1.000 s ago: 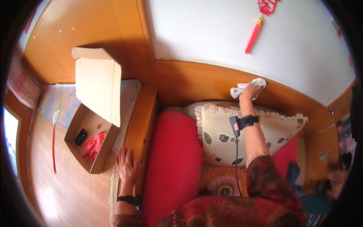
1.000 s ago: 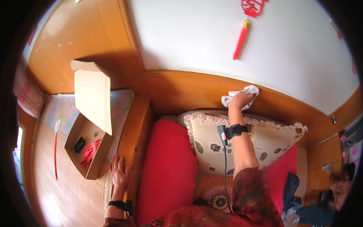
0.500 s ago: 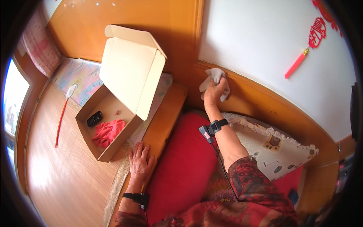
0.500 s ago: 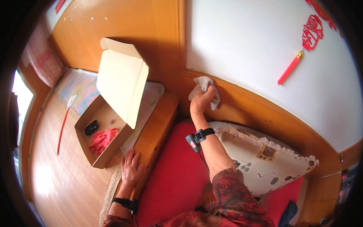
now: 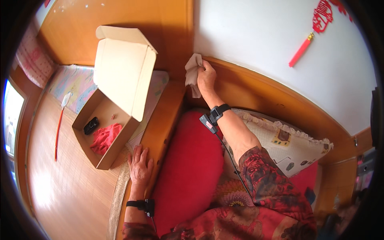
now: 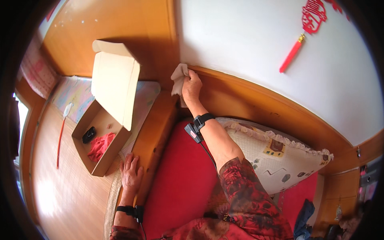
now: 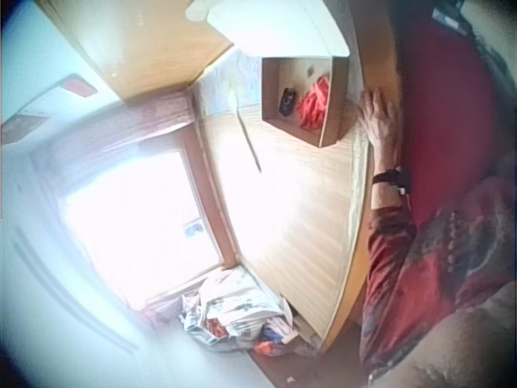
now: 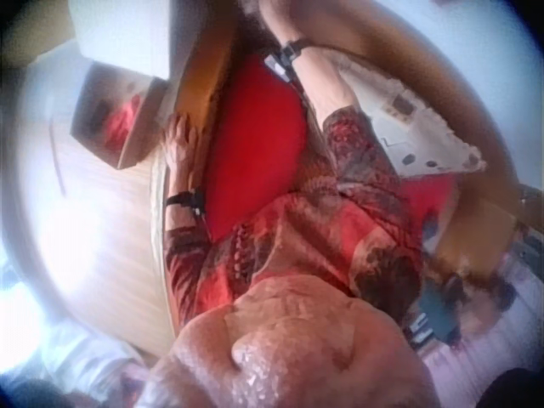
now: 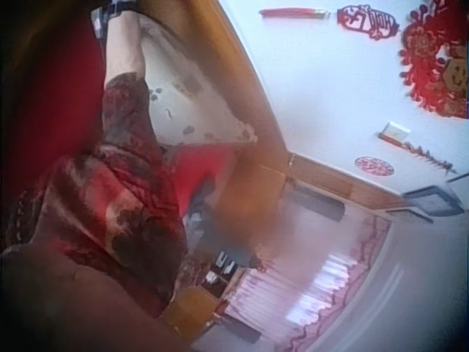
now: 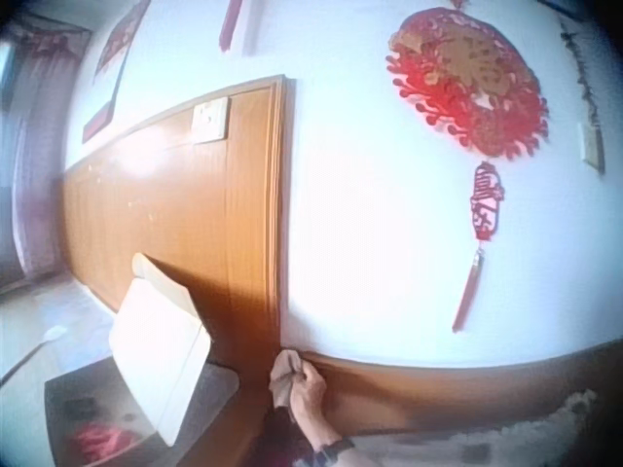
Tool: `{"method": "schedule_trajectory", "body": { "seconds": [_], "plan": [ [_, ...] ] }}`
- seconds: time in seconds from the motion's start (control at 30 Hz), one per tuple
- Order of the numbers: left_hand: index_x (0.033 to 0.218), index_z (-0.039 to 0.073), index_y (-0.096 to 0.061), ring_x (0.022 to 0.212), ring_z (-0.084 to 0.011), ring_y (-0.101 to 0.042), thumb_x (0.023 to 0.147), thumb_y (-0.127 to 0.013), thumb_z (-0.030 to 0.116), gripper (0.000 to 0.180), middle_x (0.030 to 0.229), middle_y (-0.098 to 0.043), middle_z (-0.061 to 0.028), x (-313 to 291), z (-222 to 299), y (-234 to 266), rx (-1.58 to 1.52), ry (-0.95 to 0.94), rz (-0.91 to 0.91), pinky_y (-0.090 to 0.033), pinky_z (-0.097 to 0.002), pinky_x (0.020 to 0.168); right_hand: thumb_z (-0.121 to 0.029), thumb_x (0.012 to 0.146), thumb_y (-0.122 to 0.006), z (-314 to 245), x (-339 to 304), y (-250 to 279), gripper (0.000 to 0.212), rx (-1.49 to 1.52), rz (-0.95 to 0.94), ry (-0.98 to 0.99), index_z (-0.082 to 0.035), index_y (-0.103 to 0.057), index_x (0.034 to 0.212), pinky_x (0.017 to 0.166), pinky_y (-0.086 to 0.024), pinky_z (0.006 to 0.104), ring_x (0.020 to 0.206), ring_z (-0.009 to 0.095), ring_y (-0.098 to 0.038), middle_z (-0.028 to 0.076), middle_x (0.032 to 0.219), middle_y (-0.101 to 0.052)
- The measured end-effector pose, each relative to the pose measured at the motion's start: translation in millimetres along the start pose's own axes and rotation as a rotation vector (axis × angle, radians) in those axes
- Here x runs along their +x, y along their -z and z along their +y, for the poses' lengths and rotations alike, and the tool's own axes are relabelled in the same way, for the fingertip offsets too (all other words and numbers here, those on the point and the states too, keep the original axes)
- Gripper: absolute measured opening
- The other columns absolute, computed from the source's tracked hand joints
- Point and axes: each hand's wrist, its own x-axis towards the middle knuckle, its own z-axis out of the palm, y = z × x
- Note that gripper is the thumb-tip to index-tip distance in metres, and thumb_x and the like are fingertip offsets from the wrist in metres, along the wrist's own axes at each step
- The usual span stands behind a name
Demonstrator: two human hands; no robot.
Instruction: The person wipes the edges of a raised wooden platform and various parts of a wooden headboard and wall-mounted switch with a white cloth.
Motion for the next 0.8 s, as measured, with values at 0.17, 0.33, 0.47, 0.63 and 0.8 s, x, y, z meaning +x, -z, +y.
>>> {"method": "schedule_trajectory", "body": {
  "seconds": [0.17,0.33,0.47,0.63,0.8],
  "plan": [
    [0.117,0.006,-0.049,0.125,-0.0278,-0.031,0.078,-0.055,0.020,0.041,0.131,-0.039,-0.0131,3,3,0,0.001,-0.043,0.014,-0.019,-0.0479,0.103,-0.001,0.078,-0.051,14,-11,61,0.021,0.630,0.120,-0.341,0.005,-0.058,0.097,0.074,-0.044,0.0272,0.083,0.014,-0.055,0.005,0.089,-0.060],
    [0.118,0.006,-0.047,0.125,-0.0282,-0.031,0.079,-0.055,0.019,0.042,0.131,-0.039,-0.0130,2,1,0,0.014,-0.069,0.013,-0.018,-0.0478,0.103,-0.009,0.082,-0.038,11,-35,178,0.024,0.874,0.398,-0.517,0.000,-0.051,0.099,0.076,-0.050,0.0340,0.087,0.019,-0.058,0.010,0.095,-0.056],
    [0.118,0.006,-0.047,0.125,-0.0284,-0.031,0.079,-0.055,0.018,0.042,0.131,-0.038,-0.0129,2,2,-1,0.020,-0.058,0.008,-0.018,-0.0478,0.104,-0.011,0.087,-0.042,-4,-12,259,0.026,0.727,0.768,-0.324,-0.005,-0.046,0.112,0.085,-0.047,0.0387,0.099,0.026,-0.054,0.013,0.110,-0.051],
    [0.118,0.006,-0.047,0.126,-0.0285,-0.030,0.079,-0.055,0.019,0.042,0.132,-0.038,-0.0128,1,1,-3,0.015,-0.048,0.005,-0.017,-0.0480,0.104,-0.008,0.083,-0.053,6,18,237,0.037,0.410,0.725,-0.186,-0.003,-0.045,0.119,0.086,-0.043,0.0331,0.099,0.022,-0.052,0.009,0.111,-0.053],
    [0.119,0.006,-0.046,0.126,-0.0291,-0.030,0.079,-0.054,0.021,0.043,0.132,-0.038,-0.0129,4,6,-2,0.009,-0.053,-0.005,-0.017,-0.0486,0.104,-0.003,0.078,-0.057,44,23,196,0.029,0.100,0.737,-0.027,0.002,-0.054,0.107,0.086,-0.043,0.0320,0.093,0.021,-0.051,0.009,0.102,-0.052]
  ]
}}
